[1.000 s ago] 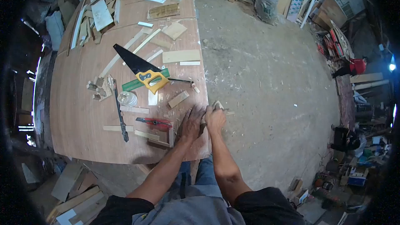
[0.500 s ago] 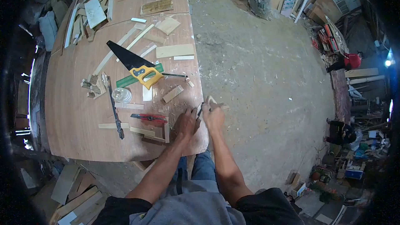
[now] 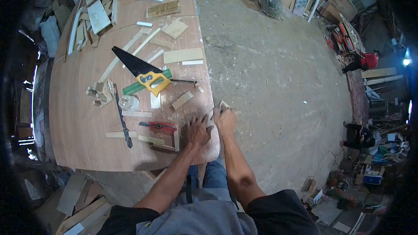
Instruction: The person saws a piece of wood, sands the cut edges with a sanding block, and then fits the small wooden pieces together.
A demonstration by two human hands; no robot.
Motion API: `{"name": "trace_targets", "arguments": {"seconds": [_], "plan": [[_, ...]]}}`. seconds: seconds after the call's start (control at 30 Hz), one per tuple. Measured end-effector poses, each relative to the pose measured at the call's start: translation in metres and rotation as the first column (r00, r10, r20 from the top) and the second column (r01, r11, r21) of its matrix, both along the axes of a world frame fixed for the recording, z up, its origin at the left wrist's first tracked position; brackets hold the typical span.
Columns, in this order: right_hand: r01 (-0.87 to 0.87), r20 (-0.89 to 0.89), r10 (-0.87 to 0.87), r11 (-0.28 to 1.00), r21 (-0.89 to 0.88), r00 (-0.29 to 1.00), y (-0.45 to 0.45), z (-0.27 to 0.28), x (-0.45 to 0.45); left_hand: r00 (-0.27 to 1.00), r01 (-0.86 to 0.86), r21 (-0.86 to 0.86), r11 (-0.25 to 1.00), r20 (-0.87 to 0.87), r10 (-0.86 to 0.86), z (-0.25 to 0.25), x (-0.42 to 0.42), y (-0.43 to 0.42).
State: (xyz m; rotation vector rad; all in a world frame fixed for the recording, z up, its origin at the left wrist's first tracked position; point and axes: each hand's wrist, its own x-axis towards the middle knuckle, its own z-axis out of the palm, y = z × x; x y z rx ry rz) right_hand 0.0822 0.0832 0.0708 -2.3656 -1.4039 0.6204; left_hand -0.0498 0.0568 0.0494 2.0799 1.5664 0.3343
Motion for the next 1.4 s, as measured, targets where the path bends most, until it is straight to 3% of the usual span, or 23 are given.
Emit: {"name": "trace_targets", "arguments": {"seconds": [0.1, 0.23, 0.3, 0.33, 0.37, 0.43, 0.5, 0.53, 0.63, 0.7, 0.77, 0.8, 0.83, 0.9, 0.93, 0.97, 1.03, 1.13, 1.17, 1.23, 1.3, 1.33, 1.4], "plan": [[0.014, 0.017, -0.015, 1.000, 0.012, 1.000, 0.017, 0.002, -0.001, 0.997, 0.041, -0.011, 0.999, -0.066, -0.042, -0.007, -0.001, 0.019], [0.070, 0.047, -0.070, 0.998, 0.001, 0.996, 0.014, 0.002, -0.006, 0.999, 0.047, 0.007, 0.999, 0.023, -0.047, -0.005, -0.006, 0.015], [0.023, 0.112, -0.032, 0.997, 0.080, 0.993, 0.001, -0.003, -0.019, 0.994, 0.105, -0.065, 0.992, -0.019, -0.107, -0.010, -0.008, 0.023], [-0.033, 0.226, -0.039, 0.951, 0.307, 0.973, -0.006, -0.011, -0.028, 0.995, 0.096, -0.065, 0.993, -0.018, -0.097, -0.012, -0.008, 0.025], [-0.032, 0.222, -0.038, 0.952, 0.303, 0.974, 0.002, -0.016, -0.022, 0.997, 0.082, -0.006, 0.997, -0.012, -0.082, -0.015, -0.009, 0.026], [0.031, 0.115, -0.027, 0.999, -0.034, 0.993, 0.027, 0.009, -0.012, 0.997, 0.082, 0.040, 0.996, -0.003, -0.082, -0.012, -0.010, 0.012], [0.043, 0.067, -0.043, 0.999, -0.001, 0.997, 0.009, 0.014, -0.031, 0.998, 0.036, -0.071, 0.997, 0.060, -0.032, -0.002, -0.013, 0.021], [0.043, 0.030, -0.043, 0.999, 0.010, 0.999, 0.003, 0.014, -0.034, 0.998, 0.034, -0.174, 0.984, -0.039, -0.042, 0.000, -0.011, 0.024], [0.068, 0.072, -0.065, 0.997, -0.045, 0.995, 0.021, 0.011, -0.024, 0.996, 0.069, 0.019, 0.997, 0.060, -0.070, -0.016, -0.018, 0.019], [0.124, 0.091, -0.115, 0.987, -0.101, 0.989, 0.031, 0.013, -0.025, 0.995, 0.084, 0.024, 0.996, 0.047, -0.085, -0.027, -0.018, 0.019], [0.037, 0.143, -0.044, 0.998, 0.054, 0.989, 0.007, -0.001, -0.034, 0.991, 0.126, 0.054, 0.991, 0.040, -0.129, -0.059, -0.016, 0.019], [-0.009, 0.268, -0.065, 0.963, 0.268, 0.961, 0.001, -0.006, -0.037, 0.989, 0.146, 0.024, 0.989, 0.009, -0.147, -0.037, -0.018, 0.023], [-0.005, 0.262, -0.067, 0.964, 0.264, 0.963, 0.012, -0.006, -0.034, 0.989, 0.149, 0.019, 0.989, 0.003, -0.149, -0.023, -0.022, 0.025], [0.099, 0.108, -0.093, 0.994, -0.050, 0.990, 0.038, 0.001, -0.016, 0.989, 0.147, -0.105, 0.984, 0.038, -0.144, -0.006, -0.020, 0.025], [0.117, 0.109, -0.105, 0.987, -0.107, 0.988, 0.038, 0.004, -0.021, 0.990, 0.138, -0.041, 0.990, 0.044, -0.136, -0.010, -0.020, 0.024], [0.118, 0.108, -0.108, 0.988, -0.096, 0.988, 0.031, 0.004, -0.028, 0.990, 0.139, -0.031, 0.990, 0.043, -0.138, -0.018, -0.021, 0.027], [0.031, 0.215, -0.065, 0.987, 0.158, 0.974, 0.002, -0.008, -0.037, 0.994, 0.102, 0.111, 0.989, 0.017, -0.105, -0.029, -0.018, 0.024], [0.069, 0.148, -0.070, 0.998, 0.017, 0.987, 0.025, -0.013, -0.018, 0.991, 0.131, -0.070, 0.989, 0.020, -0.130, 0.000, -0.021, 0.023], [0.102, 0.120, -0.093, 0.992, -0.078, 0.988, 0.033, -0.006, -0.018, 0.990, 0.139, -0.062, 0.988, 0.016, -0.138, -0.009, -0.022, 0.021], [0.089, 0.131, -0.083, 0.995, -0.039, 0.988, 0.024, -0.026, -0.020, 0.994, 0.094, 0.104, 0.990, 0.038, -0.098, -0.029, -0.016, 0.024], [0.017, 0.252, -0.076, 0.974, 0.227, 0.965, 0.008, -0.045, -0.019, 0.994, 0.106, 0.014, 0.994, 0.018, -0.106, -0.019, -0.018, 0.023], [0.124, 0.160, -0.109, 0.989, -0.085, 0.981, 0.033, -0.018, -0.007, 0.992, 0.124, -0.054, 0.991, 0.003, -0.124, -0.010, -0.017, 0.024], [0.203, 0.076, -0.198, 0.977, -0.065, 0.977, 0.042, -0.021, 0.025, 0.990, 0.142, -0.067, 0.988, -0.007, -0.143, -0.005, -0.019, 0.013]]}}
